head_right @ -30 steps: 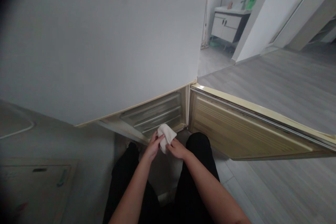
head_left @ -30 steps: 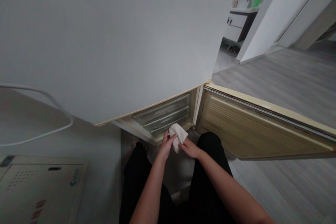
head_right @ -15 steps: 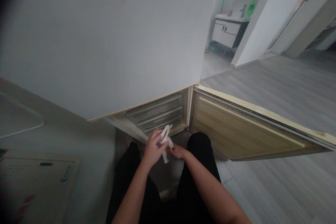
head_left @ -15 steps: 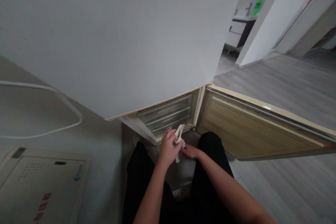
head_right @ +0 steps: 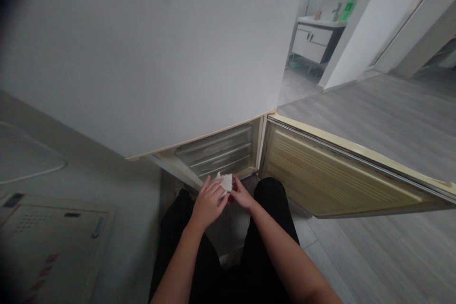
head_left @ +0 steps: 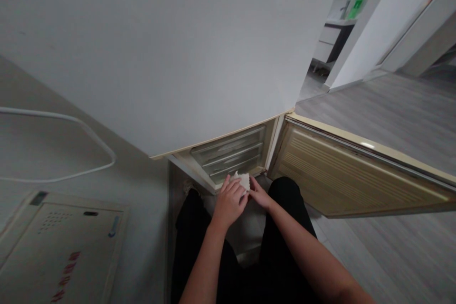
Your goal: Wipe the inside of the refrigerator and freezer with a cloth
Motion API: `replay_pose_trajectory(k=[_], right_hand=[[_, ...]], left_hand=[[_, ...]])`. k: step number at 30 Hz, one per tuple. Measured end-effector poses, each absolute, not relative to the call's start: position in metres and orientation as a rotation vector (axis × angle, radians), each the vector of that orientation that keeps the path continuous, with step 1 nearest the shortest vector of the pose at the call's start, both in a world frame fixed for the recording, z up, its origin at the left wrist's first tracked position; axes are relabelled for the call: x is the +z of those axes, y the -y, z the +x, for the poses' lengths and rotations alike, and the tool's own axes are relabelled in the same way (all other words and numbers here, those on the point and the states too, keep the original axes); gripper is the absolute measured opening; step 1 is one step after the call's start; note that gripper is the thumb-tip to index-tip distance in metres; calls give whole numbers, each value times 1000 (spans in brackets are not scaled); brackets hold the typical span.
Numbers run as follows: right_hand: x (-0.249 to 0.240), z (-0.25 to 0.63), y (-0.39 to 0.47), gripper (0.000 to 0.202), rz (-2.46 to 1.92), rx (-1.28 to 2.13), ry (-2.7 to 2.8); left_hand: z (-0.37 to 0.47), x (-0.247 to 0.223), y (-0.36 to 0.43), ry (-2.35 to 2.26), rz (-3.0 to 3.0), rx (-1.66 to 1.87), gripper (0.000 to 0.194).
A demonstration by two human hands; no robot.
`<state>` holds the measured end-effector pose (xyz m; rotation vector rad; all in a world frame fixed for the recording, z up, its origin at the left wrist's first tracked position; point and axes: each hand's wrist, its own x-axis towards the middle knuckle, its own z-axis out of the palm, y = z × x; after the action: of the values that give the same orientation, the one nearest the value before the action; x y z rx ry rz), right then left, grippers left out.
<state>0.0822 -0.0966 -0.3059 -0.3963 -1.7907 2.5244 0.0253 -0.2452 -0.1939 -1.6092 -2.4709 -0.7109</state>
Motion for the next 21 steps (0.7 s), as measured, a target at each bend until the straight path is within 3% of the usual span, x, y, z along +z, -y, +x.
replay_pose_trajectory(k=[3,7,9,17,21], right_hand=[[-301,83,94,85,-292,2605,1742],[-297,85,95,39,-185,2600,1855],[-297,84,95,27,-219,2537,1879],[-297,77,83,29,-713,1973,1660],[-310,79,98,31,-1069,2058,1623]], left_hand=[[26,-194,247,2489,-1694,-646,15],[22,-199,250,2528,-1694,-614,15],[20,-204,252,2551,-1675,-640,19],[17,-229,256,2948,-1382,-904,32],[18,-234,251,2998,-1246,-909,33]])
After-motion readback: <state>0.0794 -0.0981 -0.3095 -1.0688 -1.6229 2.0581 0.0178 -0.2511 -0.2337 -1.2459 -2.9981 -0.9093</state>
